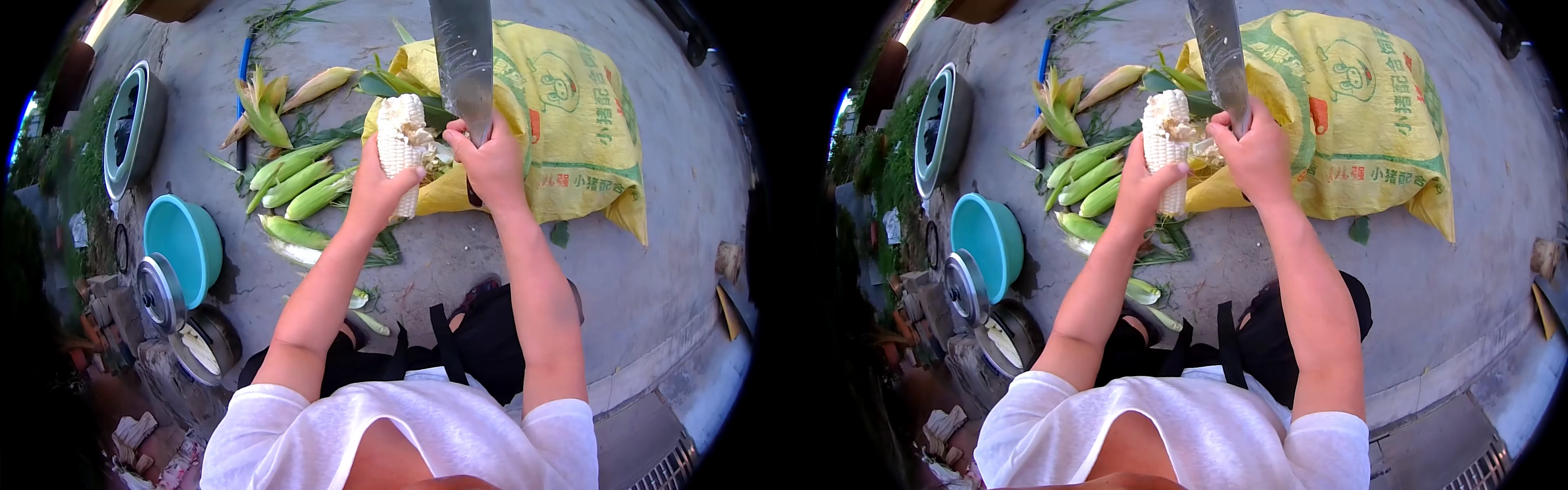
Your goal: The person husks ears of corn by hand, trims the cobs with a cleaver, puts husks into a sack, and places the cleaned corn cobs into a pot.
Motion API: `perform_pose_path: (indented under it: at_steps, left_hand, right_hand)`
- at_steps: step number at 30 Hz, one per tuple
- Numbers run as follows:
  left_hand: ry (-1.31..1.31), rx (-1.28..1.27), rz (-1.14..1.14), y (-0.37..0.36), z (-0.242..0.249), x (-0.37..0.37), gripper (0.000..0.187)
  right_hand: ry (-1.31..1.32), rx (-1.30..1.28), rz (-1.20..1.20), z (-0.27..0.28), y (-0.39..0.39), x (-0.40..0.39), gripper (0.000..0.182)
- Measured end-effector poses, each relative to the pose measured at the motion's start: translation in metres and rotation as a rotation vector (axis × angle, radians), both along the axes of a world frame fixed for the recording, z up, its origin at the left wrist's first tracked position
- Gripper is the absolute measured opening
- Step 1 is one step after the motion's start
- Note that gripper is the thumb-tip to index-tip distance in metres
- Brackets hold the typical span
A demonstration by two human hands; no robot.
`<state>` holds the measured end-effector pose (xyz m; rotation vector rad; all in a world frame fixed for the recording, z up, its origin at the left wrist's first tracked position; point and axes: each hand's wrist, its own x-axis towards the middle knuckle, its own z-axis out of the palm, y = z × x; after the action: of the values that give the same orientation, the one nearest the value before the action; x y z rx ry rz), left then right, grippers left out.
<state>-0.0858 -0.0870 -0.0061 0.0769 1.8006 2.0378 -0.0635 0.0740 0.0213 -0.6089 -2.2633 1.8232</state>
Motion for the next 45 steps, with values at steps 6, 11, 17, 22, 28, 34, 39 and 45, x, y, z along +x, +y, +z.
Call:
perform_pose_path:
  at_steps: [6,11,17,22,28,34,39,45]
  left_hand:
    - [0.235,-0.141,-0.004,-0.005,-0.006,-0.004,0.072]
    - [0.374,-0.25,-0.013,-0.002,0.007,0.0,0.071]
    - [0.558,-0.586,0.043,-0.001,0.015,0.003,0.07]
    - [0.734,-0.769,0.19,-0.012,0.005,-0.009,0.07]
    - [-0.297,0.616,-0.205,-0.034,0.034,-0.013,0.065]
    - [-0.295,0.871,-0.384,-0.027,0.064,0.0,0.07]
    - [-0.301,0.793,-0.385,-0.026,0.08,0.003,0.073]
    - [-0.228,0.52,-0.258,-0.018,0.102,0.013,0.073]
  right_hand:
    - [0.004,-0.045,0.013,-0.003,-0.007,0.001,0.031]
    - [0.059,-0.121,0.068,-0.006,-0.015,0.003,0.034]
    - [0.089,-0.026,0.06,-0.005,-0.013,0.002,0.033]
    - [0.07,0.141,0.025,0.011,-0.006,0.005,0.03]
    - [0.073,0.257,-0.002,0.009,0.004,0.003,0.028]
    - [0.018,0.113,-0.084,0.032,0.004,0.005,0.018]
    - [0.076,-0.09,-0.1,0.039,0.005,0.009,0.029]
    - [0.211,-0.266,-0.127,0.062,-0.005,0.016,0.033]
